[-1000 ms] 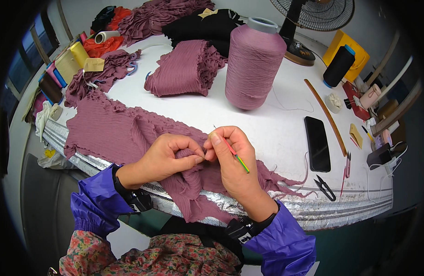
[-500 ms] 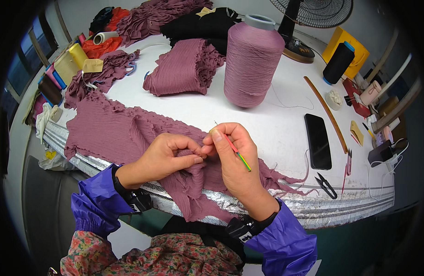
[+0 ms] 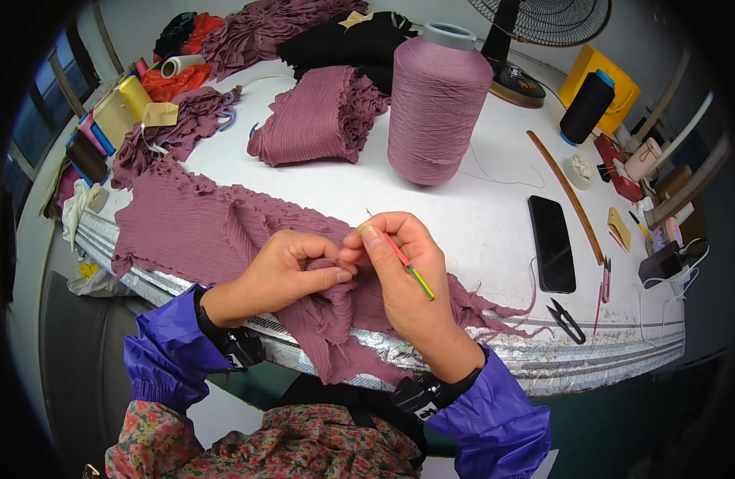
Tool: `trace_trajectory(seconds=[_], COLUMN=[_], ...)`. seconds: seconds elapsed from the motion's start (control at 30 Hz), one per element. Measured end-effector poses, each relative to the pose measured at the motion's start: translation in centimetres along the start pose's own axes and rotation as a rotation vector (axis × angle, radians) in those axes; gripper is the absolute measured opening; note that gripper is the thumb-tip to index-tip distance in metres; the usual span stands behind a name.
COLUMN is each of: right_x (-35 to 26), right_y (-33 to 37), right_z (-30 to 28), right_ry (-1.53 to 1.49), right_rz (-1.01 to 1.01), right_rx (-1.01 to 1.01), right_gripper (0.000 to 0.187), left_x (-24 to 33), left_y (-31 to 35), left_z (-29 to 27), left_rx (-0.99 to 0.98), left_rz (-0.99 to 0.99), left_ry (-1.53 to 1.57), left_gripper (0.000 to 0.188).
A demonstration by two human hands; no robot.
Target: Using a small hook tool to finish or repair seams and threads on a purple pleated garment.
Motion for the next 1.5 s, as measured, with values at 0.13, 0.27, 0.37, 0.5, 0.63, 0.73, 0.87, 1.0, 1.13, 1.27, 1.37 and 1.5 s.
trace_trajectory(seconds=[0.13,0.27,0.37,0.5,0.63,0.73,0.87,1.0,1.13,1.27,1.37,1.5], right_x=[-0.7,-2.6,-3.5,-3.4,-2.7,-3.4,-4.0,-3.5,-2.5,-2.0,-1.6,-1.0], right_y=[0.1,0.5,0.8,1.2,1.2,1.2,1.4,1.2,0.9,0.5,0.4,0.1], right_z=[0.5,0.7,0.7,0.9,1.5,3.0,4.1,4.2,3.0,1.7,1.6,1.1], right_ry=[0.085,0.338,0.393,0.539,0.742,0.840,0.921,0.908,0.803,0.511,0.431,0.313], right_rz=[-0.049,-0.215,-0.285,-0.318,-0.377,-0.441,-0.560,-0.569,-0.449,-0.245,-0.163,-0.121], right_rx=[-0.032,0.003,0.045,0.067,-0.005,-0.030,-0.047,-0.085,-0.053,0.019,0.010,0.011], right_gripper=[0.016,0.018,0.018,0.017,0.019,0.023,0.022,0.019,0.013,0.008,0.010,0.011], left_x=[0.5,0.4,0.4,0.6,0.7,0.7,0.9,0.7,0.4,0.2,-0.1,-0.3], left_y=[-0.2,0.0,0.1,0.3,0.2,0.2,0.3,0.3,0.2,0.1,0.1,0.0], left_z=[-0.2,-0.4,-0.9,-1.3,-1.6,-1.9,-1.6,-1.6,-1.0,-0.9,-1.0,-0.8], left_rx=[-0.003,0.024,0.061,0.106,0.140,0.153,0.126,0.147,0.098,0.096,0.107,0.089], left_rz=[0.030,0.020,0.032,0.053,0.106,0.138,0.123,0.132,0.093,0.089,0.102,0.071], left_ry=[-0.030,0.176,0.246,0.353,0.313,0.226,0.164,0.151,0.194,0.198,0.237,0.210], left_gripper=[0.013,0.011,0.010,0.012,0.011,0.011,0.013,0.013,0.013,0.014,0.014,0.014])
Point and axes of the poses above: each hand's wrist, its own y-axis away from the middle knuckle, its own z-axis out of the palm, x = y × z, the point moved 10 cm from there along -y, towards the middle knuckle, and after that the axes turned 1 degree about z, right-handed, at the moved point
